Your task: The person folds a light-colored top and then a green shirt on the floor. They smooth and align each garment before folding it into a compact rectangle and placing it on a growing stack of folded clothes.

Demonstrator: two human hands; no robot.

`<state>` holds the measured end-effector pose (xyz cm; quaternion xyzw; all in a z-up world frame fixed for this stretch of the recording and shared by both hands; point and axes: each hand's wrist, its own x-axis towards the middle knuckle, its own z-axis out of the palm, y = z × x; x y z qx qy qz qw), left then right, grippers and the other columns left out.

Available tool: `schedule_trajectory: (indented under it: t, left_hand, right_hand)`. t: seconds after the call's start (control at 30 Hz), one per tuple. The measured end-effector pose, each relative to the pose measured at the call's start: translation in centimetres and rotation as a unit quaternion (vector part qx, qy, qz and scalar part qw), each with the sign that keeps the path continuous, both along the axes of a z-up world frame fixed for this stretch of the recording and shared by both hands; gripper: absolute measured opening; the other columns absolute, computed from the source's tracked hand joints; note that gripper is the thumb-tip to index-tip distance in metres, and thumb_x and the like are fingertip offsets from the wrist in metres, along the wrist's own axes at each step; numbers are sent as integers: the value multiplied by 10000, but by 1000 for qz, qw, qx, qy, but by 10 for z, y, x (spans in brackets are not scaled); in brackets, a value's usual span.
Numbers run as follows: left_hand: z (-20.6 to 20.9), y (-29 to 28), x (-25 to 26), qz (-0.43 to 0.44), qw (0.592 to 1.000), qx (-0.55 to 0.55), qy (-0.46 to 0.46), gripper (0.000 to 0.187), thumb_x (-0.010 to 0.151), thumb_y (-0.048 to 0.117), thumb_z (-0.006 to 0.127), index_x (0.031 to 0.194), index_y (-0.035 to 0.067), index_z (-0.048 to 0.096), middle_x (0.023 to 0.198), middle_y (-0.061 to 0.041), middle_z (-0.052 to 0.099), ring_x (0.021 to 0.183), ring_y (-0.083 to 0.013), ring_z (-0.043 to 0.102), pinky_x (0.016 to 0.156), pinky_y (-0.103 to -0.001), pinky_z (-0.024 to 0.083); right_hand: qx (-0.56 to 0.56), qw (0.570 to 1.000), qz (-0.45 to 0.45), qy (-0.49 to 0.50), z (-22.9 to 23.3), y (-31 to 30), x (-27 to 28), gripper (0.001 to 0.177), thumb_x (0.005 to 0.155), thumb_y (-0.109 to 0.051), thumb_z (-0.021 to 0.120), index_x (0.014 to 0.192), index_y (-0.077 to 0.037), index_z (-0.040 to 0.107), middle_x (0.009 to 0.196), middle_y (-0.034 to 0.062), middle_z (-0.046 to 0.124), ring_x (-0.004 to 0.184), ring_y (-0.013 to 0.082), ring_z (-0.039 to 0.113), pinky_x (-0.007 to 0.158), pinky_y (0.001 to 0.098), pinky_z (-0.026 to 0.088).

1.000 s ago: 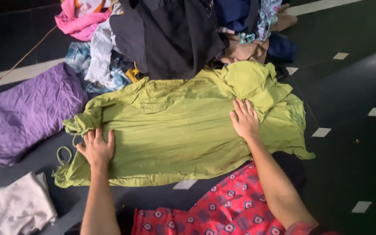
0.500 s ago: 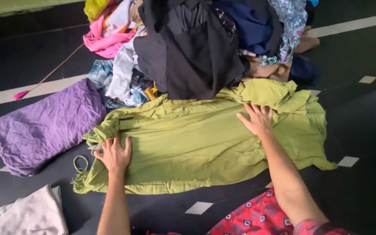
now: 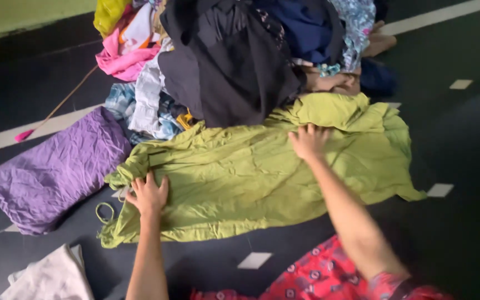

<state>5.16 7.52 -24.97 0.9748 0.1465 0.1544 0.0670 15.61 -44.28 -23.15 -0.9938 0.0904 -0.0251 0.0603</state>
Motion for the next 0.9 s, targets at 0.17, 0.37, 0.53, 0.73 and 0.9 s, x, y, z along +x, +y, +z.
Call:
schedule_trajectory:
  t: [0.17, 0.37, 0.53, 0.73, 0.9]
  left_hand:
    - [24, -92, -41, -55, 986, -119, 99, 424, 1011, 444, 571, 1337, 196, 679, 1428, -139, 584, 1404, -322, 455, 1169, -590, 286]
    - [68, -122, -68, -220, 943, -221, 117, 421, 977, 440, 561, 1367, 302, 645, 1484, -14, 514, 1504, -258, 326, 1176, -673, 183]
    - [82, -135, -70, -207, 964, -132, 100, 544, 939, 492, 557, 1449, 303, 556, 1540, -19, 443, 1513, -255, 279, 1161, -669, 165]
    - [52, -131, -79, -195, 977, -73, 53, 581, 968, 496, 513, 1505, 277, 490, 1630, -17, 363, 1510, -259, 293, 1190, -620, 176]
    - [51, -128, -112, -148, 982, -114, -21, 576, 1023, 400, 446, 1566, 209, 463, 1669, -84, 357, 1539, -304, 308, 1229, -564, 194]
  right_hand:
    - [74, 981, 98, -149, 46, 173, -132, 491, 926, -289, 653, 1377, -101, 603, 1493, 224, 428, 1349, 448, 399, 1129, 626, 300]
    - [96, 926, 360, -54, 53, 222, -242, 643, 902, -518, 649, 1418, -141, 573, 1562, 127, 415, 1417, 393, 405, 1109, 646, 312]
    - [120, 892, 435, -22, 92, 209, -268, 771, 896, -622, 634, 1492, -147, 517, 1584, 155, 392, 1496, 419, 285, 1153, 697, 182]
    - [179, 859, 476, 57, 91, 203, -284, 745, 829, -518, 692, 1427, -107, 524, 1540, 210, 425, 1466, 436, 287, 1143, 671, 200]
    - [333, 911, 220, -100, 68, 239, -240, 422, 998, -156, 584, 1412, -77, 558, 1522, 127, 533, 1433, 333, 470, 1148, 498, 399]
